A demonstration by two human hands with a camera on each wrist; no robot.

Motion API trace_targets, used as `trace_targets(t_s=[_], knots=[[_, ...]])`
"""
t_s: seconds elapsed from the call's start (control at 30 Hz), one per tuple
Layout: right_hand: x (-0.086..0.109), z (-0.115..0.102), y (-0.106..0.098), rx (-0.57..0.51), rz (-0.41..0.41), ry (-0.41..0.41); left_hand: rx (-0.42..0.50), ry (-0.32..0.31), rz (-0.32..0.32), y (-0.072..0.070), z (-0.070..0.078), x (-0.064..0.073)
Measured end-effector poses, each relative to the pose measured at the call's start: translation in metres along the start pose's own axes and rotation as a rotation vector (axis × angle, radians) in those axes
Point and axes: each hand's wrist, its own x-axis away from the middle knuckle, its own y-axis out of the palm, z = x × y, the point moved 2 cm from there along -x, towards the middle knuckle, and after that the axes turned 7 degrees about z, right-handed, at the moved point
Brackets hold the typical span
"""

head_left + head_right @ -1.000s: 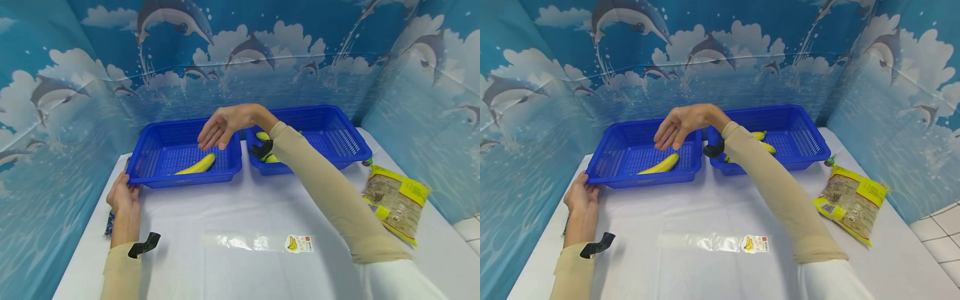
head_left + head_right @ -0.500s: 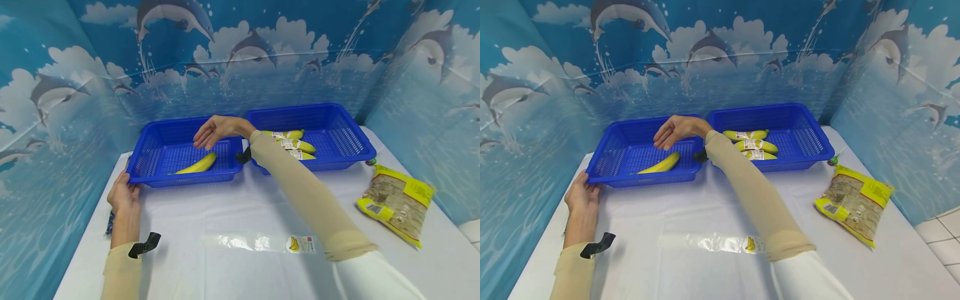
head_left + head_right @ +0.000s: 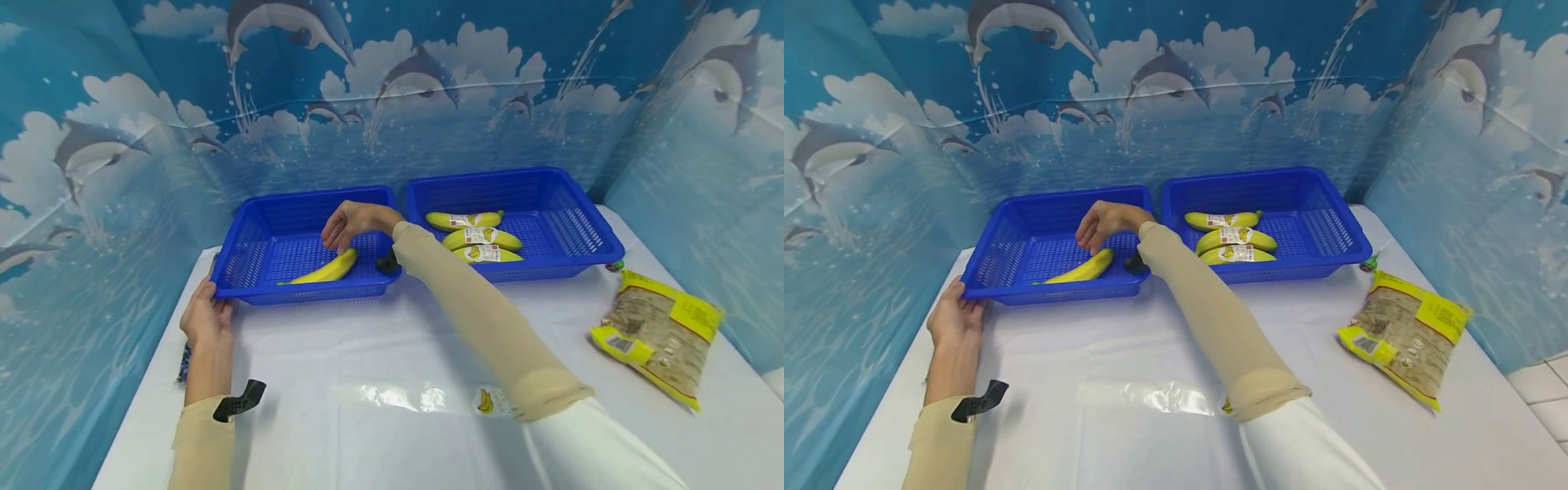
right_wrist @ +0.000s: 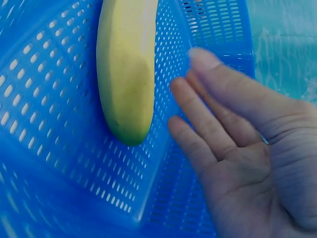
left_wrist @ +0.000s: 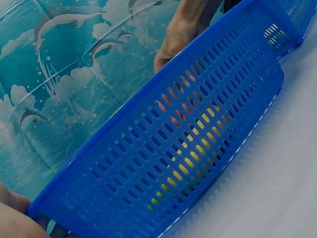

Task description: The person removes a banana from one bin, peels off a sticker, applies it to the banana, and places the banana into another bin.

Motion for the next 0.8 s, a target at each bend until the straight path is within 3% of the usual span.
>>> trace_targets(t_s=[0.3, 0.6, 0.8], knots=[[-0.008, 0.007, 0.0, 0.032, 0.021, 0.071, 0.011, -0.011, -0.018, -0.001, -0.001, 0.002], [-0.017, 0.015, 0.003, 0.176, -0.006, 0.071, 0.029, -0.022, -0.003, -0.001, -0.002, -0.001], [-0.02, 0.018, 0.005, 0.191, -0.021, 0.075, 0.013, -0.004, 0.002, -0.001, -0.002, -0.001]])
